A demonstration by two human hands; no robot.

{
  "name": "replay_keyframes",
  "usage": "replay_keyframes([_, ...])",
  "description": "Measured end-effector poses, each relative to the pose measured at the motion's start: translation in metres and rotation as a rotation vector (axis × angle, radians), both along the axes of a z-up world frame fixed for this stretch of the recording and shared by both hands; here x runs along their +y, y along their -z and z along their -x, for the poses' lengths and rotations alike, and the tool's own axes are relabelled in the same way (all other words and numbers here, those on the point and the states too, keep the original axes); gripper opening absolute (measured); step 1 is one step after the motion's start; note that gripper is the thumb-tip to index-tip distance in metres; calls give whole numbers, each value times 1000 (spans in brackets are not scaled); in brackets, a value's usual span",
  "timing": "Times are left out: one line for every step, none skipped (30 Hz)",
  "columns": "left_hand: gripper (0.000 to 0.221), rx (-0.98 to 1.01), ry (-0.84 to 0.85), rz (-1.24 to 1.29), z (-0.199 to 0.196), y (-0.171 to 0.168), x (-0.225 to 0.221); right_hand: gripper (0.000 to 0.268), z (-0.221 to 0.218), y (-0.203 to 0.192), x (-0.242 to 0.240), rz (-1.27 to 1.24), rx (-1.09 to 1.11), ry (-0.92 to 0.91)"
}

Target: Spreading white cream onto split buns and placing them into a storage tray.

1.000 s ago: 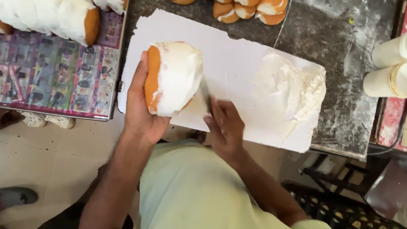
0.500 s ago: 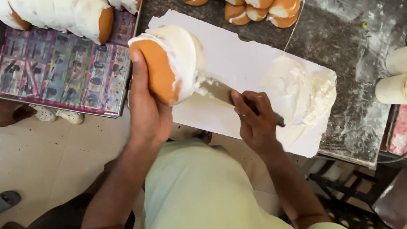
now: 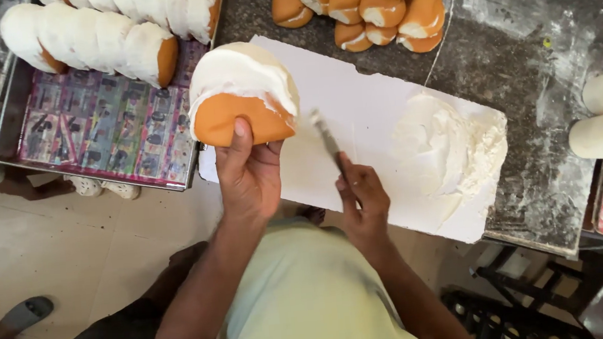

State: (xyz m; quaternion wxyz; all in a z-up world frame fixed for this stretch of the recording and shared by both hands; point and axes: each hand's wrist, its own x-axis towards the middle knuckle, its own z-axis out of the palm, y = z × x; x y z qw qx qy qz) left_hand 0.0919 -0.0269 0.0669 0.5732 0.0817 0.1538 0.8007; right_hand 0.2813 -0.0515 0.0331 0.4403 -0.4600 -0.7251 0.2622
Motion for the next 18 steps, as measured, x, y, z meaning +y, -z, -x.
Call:
replay_keyframes([42,16,-29,-11,1,1,1,40,-5,3,0,77,6,31])
replay_keyframes([42,20,-31,-12,0,0,4,40,-5,-1,2,77,10,29])
replay_keyframes([44,67,-66,-13,-2,-1,5,42,-5,-4,3,206,180,-55])
replay_keyframes([46,115,-100,-14,-4,-1,7,45,-5,-8,3,335,351,-140])
replay_keyframes([46,120,-90,-12,-4,8,6,45,-3,-15,3,335,358,-131])
replay_keyframes([46,252,-130,-7,-5,18,6,49,0,-21,4,549,568,-173])
replay_keyframes([46,379,-165,0,-8,28,4,52,0,-27,3,763,776,-210])
replay_keyframes([46,379,-151,3,-10,45,-1,52,4,-34,4,763,782,-196])
replay_keyframes([47,573,-165,48,-11,61,-5,53,7,-41,6,821,805,-239])
replay_keyframes([47,767,-177,91,-12,78,-9,55,11,-49,9,878,829,-283])
replay_keyframes([47,767,-170,92,-15,71,-8,55,12,-47,11,879,832,-276])
replay_keyframes([59,861,-197,112,-17,64,-7,53,13,-45,13,816,800,-267])
replay_keyframes([72,955,-229,134,-18,57,-7,52,14,-43,15,756,766,-264])
replay_keyframes([72,954,-226,137,-17,49,-6,52,15,-44,17,759,766,-262])
replay_keyframes([82,981,-244,115,-16,41,-5,51,15,-45,20,678,677,-276])
replay_keyframes([93,1008,-262,92,-15,33,-5,50,15,-47,22,596,589,-289])
replay_keyframes([93,1007,-265,95,-15,30,-4,50,16,-49,24,599,586,-291])
replay_keyframes([92,1038,-238,87,-14,27,-3,49,18,-51,25,543,580,-293])
